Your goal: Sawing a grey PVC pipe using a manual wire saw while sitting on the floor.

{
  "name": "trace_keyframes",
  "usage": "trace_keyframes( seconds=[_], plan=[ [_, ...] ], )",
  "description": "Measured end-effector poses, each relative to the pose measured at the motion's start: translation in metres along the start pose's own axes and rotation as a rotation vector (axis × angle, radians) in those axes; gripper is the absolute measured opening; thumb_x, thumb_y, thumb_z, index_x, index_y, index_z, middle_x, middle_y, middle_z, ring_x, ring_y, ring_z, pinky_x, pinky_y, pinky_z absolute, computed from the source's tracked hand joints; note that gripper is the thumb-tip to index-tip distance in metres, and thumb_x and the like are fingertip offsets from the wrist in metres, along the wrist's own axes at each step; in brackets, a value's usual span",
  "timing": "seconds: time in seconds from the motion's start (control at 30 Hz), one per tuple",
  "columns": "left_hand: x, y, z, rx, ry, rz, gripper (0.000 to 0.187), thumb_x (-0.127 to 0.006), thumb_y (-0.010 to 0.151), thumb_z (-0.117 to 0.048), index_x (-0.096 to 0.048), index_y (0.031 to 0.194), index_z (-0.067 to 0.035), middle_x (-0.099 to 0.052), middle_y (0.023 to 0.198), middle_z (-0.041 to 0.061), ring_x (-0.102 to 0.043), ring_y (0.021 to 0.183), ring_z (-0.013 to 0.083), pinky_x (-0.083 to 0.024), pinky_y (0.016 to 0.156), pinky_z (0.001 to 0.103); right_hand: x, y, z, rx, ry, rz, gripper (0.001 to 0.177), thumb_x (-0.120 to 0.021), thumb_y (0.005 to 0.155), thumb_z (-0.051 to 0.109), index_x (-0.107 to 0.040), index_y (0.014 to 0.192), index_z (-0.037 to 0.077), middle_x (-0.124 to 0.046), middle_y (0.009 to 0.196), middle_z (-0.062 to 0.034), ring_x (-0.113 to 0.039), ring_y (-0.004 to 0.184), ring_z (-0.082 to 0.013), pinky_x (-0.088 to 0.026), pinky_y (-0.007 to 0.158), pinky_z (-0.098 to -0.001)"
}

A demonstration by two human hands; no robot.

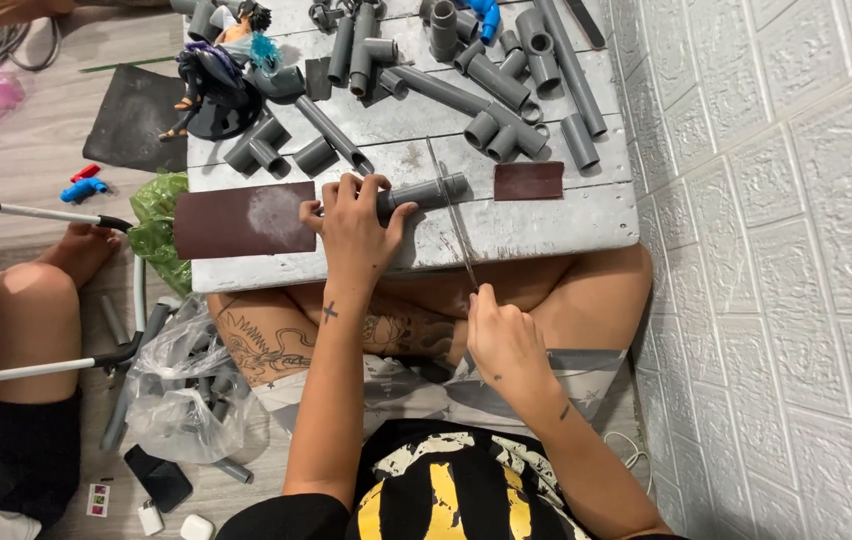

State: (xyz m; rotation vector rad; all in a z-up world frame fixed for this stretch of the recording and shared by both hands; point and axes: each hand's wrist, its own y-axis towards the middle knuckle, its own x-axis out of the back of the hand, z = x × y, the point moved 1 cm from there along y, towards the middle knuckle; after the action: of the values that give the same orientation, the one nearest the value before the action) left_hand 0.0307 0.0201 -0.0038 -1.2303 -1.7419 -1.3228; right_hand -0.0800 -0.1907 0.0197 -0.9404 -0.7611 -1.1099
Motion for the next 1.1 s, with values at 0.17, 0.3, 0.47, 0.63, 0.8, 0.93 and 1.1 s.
trace_keyframes(
  seconds=[0.17, 0.3, 0.47, 0.63, 0.8, 0.93, 1.1],
  plan=[
    [0.005, -0.004, -0.003, 0.003, -0.021, -0.005, 0.033, -0.079, 0.088, -0.043, -0.068, 0.109, -0.020, -0.056, 0.099, 0.006, -0.054, 0.108, 0.0292, -0.025, 0.095, 0.061, -0.004, 0.001, 0.001, -0.009, 0.019, 0.006, 0.049, -0.034, 0.109, 0.032, -0.059, 0.131, -0.003, -0.068, 0.063, -0.0209, -0.073, 0.060, -0.0389, -0.059, 0.054, -0.0483],
    [0.006, -0.002, -0.006, -0.009, -0.015, -0.030, 0.030, -0.078, 0.089, -0.042, -0.068, 0.107, -0.021, -0.057, 0.099, 0.006, -0.053, 0.111, 0.0303, -0.026, 0.094, 0.061, -0.004, 0.003, 0.002, -0.028, 0.028, -0.002, 0.048, -0.033, 0.109, 0.032, -0.058, 0.131, -0.002, -0.068, 0.063, -0.0214, -0.073, 0.061, -0.0398, -0.059, 0.056, -0.0495],
    [0.003, -0.005, -0.007, 0.005, -0.033, -0.065, 0.030, -0.077, 0.090, -0.043, -0.068, 0.107, -0.020, -0.057, 0.100, 0.005, -0.051, 0.112, 0.0302, -0.025, 0.096, 0.058, 0.003, 0.003, 0.004, -0.039, 0.034, 0.004, 0.046, -0.032, 0.109, 0.032, -0.059, 0.129, 0.000, -0.068, 0.063, -0.0214, -0.073, 0.063, -0.0406, -0.059, 0.057, -0.0498],
    [-0.003, -0.007, -0.005, 0.010, -0.059, -0.087, 0.031, -0.077, 0.090, -0.043, -0.067, 0.106, -0.019, -0.056, 0.100, 0.005, -0.052, 0.110, 0.0296, -0.024, 0.099, 0.056, -0.002, 0.002, 0.002, -0.025, 0.041, -0.016, 0.046, -0.033, 0.109, 0.030, -0.060, 0.128, -0.001, -0.067, 0.061, -0.0212, -0.073, 0.062, -0.0413, -0.059, 0.057, -0.0502],
    [-0.006, -0.007, -0.003, 0.002, -0.080, -0.098, 0.032, -0.078, 0.090, -0.043, -0.067, 0.106, -0.018, -0.058, 0.099, 0.005, -0.055, 0.107, 0.0283, -0.024, 0.100, 0.056, -0.005, 0.002, 0.000, -0.025, 0.067, -0.072, 0.045, -0.033, 0.109, 0.031, -0.059, 0.127, -0.001, -0.067, 0.060, -0.0220, -0.073, 0.062, -0.0426, -0.059, 0.057, -0.0528],
    [-0.001, -0.007, -0.006, -0.010, -0.073, -0.119, 0.033, -0.080, 0.089, -0.043, -0.067, 0.106, -0.018, -0.056, 0.098, 0.004, -0.056, 0.103, 0.0271, -0.025, 0.099, 0.054, -0.004, 0.006, -0.001, -0.039, 0.051, -0.030, 0.046, -0.031, 0.109, 0.032, -0.058, 0.129, 0.000, -0.068, 0.064, -0.0240, -0.073, 0.065, -0.0445, -0.059, 0.060, -0.0531],
    [-0.001, -0.008, -0.006, -0.010, -0.077, -0.146, 0.033, -0.080, 0.088, -0.044, -0.068, 0.105, -0.018, -0.057, 0.097, 0.004, -0.057, 0.101, 0.0263, -0.026, 0.099, 0.053, -0.013, 0.009, -0.004, -0.036, 0.018, -0.003, 0.048, -0.032, 0.109, 0.037, -0.059, 0.129, 0.003, -0.068, 0.064, -0.0237, -0.073, 0.066, -0.0449, -0.058, 0.059, -0.0540]
  ],
)
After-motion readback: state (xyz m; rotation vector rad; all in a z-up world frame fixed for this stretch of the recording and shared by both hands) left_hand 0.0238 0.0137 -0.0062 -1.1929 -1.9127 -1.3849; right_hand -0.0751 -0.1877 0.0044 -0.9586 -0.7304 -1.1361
